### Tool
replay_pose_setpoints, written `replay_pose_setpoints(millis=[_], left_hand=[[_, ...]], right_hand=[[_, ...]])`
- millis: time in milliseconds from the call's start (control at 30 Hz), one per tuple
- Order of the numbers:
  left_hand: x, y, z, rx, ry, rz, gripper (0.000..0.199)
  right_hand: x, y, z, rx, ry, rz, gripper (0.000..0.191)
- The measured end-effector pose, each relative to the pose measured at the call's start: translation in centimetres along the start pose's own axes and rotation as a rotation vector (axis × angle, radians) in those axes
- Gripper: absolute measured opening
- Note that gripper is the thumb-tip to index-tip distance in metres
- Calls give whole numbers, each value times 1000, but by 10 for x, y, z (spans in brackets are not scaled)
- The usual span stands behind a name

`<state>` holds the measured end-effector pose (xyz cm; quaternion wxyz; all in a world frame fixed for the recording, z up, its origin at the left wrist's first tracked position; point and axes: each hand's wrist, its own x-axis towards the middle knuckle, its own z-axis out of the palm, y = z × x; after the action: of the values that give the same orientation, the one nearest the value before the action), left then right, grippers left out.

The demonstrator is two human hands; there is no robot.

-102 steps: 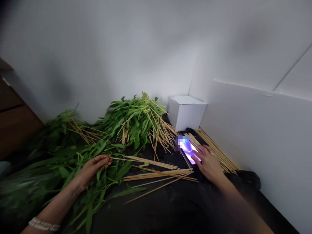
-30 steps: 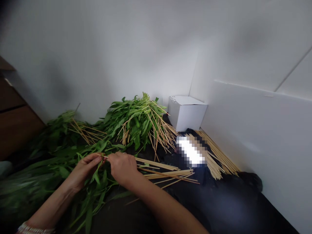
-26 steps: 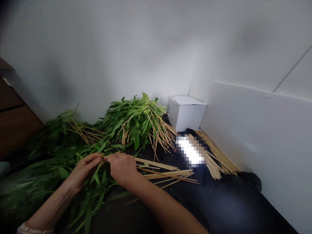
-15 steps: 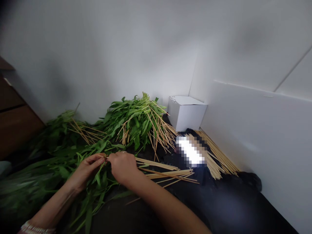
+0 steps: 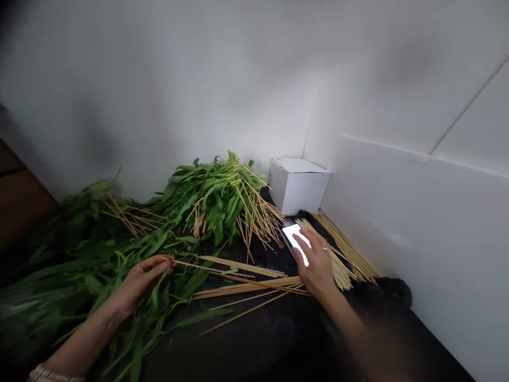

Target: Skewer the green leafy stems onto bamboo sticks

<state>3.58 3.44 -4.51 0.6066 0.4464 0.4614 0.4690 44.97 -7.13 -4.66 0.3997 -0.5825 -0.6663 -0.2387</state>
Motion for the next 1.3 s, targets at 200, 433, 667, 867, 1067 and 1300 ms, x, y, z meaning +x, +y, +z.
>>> replay_pose_setpoints(millis=[200, 433, 667, 867, 1067, 1300], left_hand=[[2, -1, -1, -1, 13, -27, 33], [4, -3, -3, 24, 33, -3, 32], [3, -1, -1, 27, 63, 5, 33], [2, 0, 1, 5, 53, -5, 32], [2, 1, 2, 16, 73, -4, 33], [3, 0, -1, 41, 51, 0, 31]], right_hand=[[-61, 71, -24, -275, -196, 71, 43], [-65, 69, -24, -339, -330, 56, 41], [-64, 68, -19, -422, -349, 43, 41], [-63, 68, -18, -456, -383, 61, 41], [-64, 70, -16, -451, -357, 49, 40], [-64, 69, -16, -466, -394, 65, 42]])
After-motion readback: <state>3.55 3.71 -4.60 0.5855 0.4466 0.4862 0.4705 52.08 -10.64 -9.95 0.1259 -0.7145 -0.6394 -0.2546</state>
